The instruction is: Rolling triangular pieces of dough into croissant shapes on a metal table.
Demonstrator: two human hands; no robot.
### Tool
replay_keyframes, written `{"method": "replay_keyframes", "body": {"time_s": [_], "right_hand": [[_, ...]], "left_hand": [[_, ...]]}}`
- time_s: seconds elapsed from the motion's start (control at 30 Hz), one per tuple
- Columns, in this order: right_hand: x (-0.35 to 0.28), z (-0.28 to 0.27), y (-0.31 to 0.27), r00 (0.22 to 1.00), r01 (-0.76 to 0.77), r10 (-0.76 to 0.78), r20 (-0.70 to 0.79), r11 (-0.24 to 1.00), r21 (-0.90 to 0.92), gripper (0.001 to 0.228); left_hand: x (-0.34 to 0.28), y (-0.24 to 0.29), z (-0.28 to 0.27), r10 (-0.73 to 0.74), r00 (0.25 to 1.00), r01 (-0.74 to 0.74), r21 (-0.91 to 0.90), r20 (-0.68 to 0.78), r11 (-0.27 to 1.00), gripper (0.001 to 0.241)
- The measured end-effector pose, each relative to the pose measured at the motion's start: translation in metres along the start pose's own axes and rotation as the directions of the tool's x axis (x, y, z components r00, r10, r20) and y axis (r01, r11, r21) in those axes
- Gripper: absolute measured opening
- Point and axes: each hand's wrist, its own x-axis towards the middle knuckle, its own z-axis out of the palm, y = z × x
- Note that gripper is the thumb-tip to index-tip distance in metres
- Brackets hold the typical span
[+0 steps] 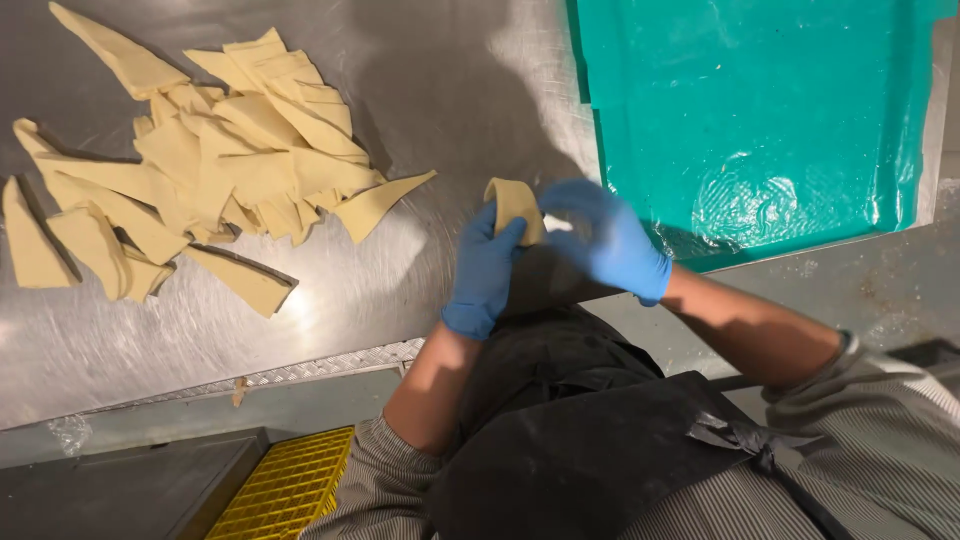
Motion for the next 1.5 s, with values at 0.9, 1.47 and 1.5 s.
{"method": "replay_keyframes", "body": {"time_s": [0.9, 1.47, 1.5], "right_hand": [[0.024, 0.076, 0.113, 0.567, -0.781, 0.614, 0.549, 0.188, 0.596, 0.036], [0.147, 0.08, 0.295, 0.61, -0.715, 0.39, 0.69, 0.645, 0.267, 0.024], [0.149, 0.083, 0.304, 0.608, -0.715, 0.387, 0.693, 0.646, 0.266, 0.024]], "left_hand": [[-0.01, -0.117, -0.042, 0.107, 0.77, -0.518, 0.714, 0.629, -0.47, 0.101], [-0.01, -0.099, -0.036, 0.106, 0.756, -0.523, 0.694, 0.646, -0.495, 0.106], [-0.01, -0.1, -0.036, 0.109, 0.758, -0.52, 0.697, 0.643, -0.493, 0.106]]}}
